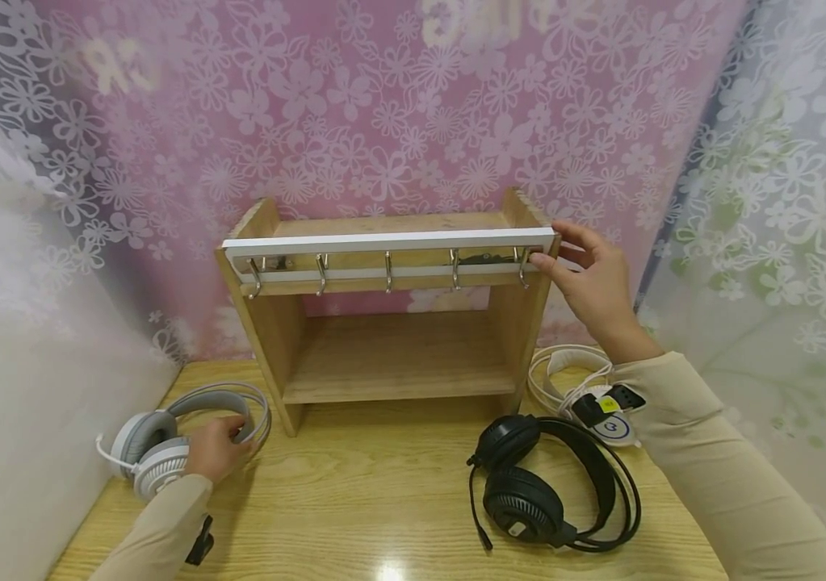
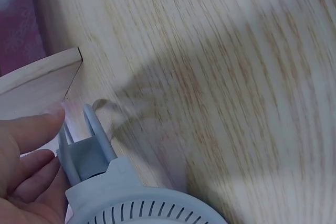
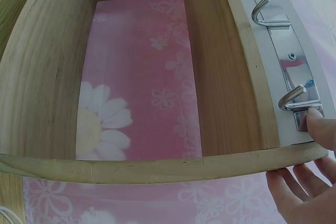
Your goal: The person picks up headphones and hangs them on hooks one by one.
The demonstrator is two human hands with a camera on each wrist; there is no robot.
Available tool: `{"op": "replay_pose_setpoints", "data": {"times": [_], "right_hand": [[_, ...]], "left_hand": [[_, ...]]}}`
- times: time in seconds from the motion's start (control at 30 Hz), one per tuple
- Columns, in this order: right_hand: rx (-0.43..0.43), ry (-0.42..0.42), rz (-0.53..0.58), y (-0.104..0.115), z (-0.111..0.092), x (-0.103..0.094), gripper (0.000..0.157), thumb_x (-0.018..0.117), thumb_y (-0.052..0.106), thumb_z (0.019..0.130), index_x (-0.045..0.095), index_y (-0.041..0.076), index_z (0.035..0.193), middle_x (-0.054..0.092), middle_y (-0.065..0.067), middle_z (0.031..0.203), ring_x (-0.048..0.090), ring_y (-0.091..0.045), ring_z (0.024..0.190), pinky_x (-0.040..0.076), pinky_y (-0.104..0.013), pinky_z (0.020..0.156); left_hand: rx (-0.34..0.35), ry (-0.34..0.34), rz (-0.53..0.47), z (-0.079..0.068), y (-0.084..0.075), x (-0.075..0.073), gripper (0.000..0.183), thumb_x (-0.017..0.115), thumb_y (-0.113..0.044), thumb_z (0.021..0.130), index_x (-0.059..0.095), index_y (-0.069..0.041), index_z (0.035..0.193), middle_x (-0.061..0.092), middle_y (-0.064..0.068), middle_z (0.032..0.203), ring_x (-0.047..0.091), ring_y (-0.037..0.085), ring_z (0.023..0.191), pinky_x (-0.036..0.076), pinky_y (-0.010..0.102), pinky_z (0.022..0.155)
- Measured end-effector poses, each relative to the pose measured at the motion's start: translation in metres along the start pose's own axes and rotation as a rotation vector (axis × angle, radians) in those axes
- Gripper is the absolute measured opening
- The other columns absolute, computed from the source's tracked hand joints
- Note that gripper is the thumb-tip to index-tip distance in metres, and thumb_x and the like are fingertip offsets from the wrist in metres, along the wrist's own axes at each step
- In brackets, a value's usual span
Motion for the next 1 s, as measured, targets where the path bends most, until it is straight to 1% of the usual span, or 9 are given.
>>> {"op": "replay_pose_setpoints", "data": {"times": [0.23,0.43,0.53,0.8,1.0], "right_hand": [[-0.004,-0.027,-0.012,-0.003,0.002,0.001,0.052,0.074,0.022,0.086,0.057,0.009,0.133,0.058,-0.008,0.131,0.06,-0.025,0.115,0.054,-0.031,0.092],[-0.02,-0.037,-0.011,-0.004,0.002,0.002,0.051,0.074,0.021,0.086,0.058,0.009,0.132,0.059,-0.009,0.13,0.061,-0.024,0.113,0.055,-0.024,0.087],[-0.021,-0.039,-0.013,-0.004,0.002,0.002,0.05,0.074,0.021,0.086,0.059,0.009,0.131,0.06,-0.008,0.128,0.061,-0.023,0.112,0.055,-0.022,0.086],[-0.024,-0.036,-0.012,-0.006,0.003,0.002,0.05,0.074,0.022,0.086,0.059,0.009,0.131,0.06,-0.008,0.128,0.061,-0.023,0.113,0.055,-0.025,0.088],[-0.021,-0.034,0.0,-0.005,0.002,0.001,0.049,0.074,0.021,0.086,0.059,0.01,0.132,0.059,-0.008,0.129,0.061,-0.024,0.113,0.055,-0.025,0.088]], "left_hand": [[-0.063,-0.005,0.0,0.002,0.002,0.002,0.038,0.075,-0.004,0.078,0.066,0.011,0.112,0.068,0.027,0.098,0.067,0.039,0.086,0.055,0.053,0.075],[-0.099,-0.002,0.015,0.003,0.001,0.004,0.031,0.074,-0.004,0.079,0.068,0.011,0.105,0.069,0.026,0.097,0.067,0.039,0.086,0.056,0.051,0.074],[-0.099,-0.006,0.014,0.003,0.0,0.003,0.027,0.075,-0.004,0.079,0.07,0.01,0.102,0.07,0.024,0.094,0.067,0.038,0.085,0.056,0.05,0.074],[-0.102,-0.014,0.008,0.0,0.003,0.0,0.023,0.074,-0.008,0.081,0.073,0.005,0.1,0.072,0.02,0.092,0.067,0.037,0.085,0.055,0.051,0.076],[-0.074,-0.022,0.022,-0.001,0.002,-0.007,0.021,0.072,-0.008,0.082,0.073,0.003,0.1,0.072,0.019,0.092,0.068,0.037,0.084,0.054,0.051,0.072]]}}
Point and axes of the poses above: each hand's wrist, its own z-axis towards the middle knuckle, its own x-axis out of the palm, y = z × x, the point moved 2 cm from there along z, towards the middle knuckle
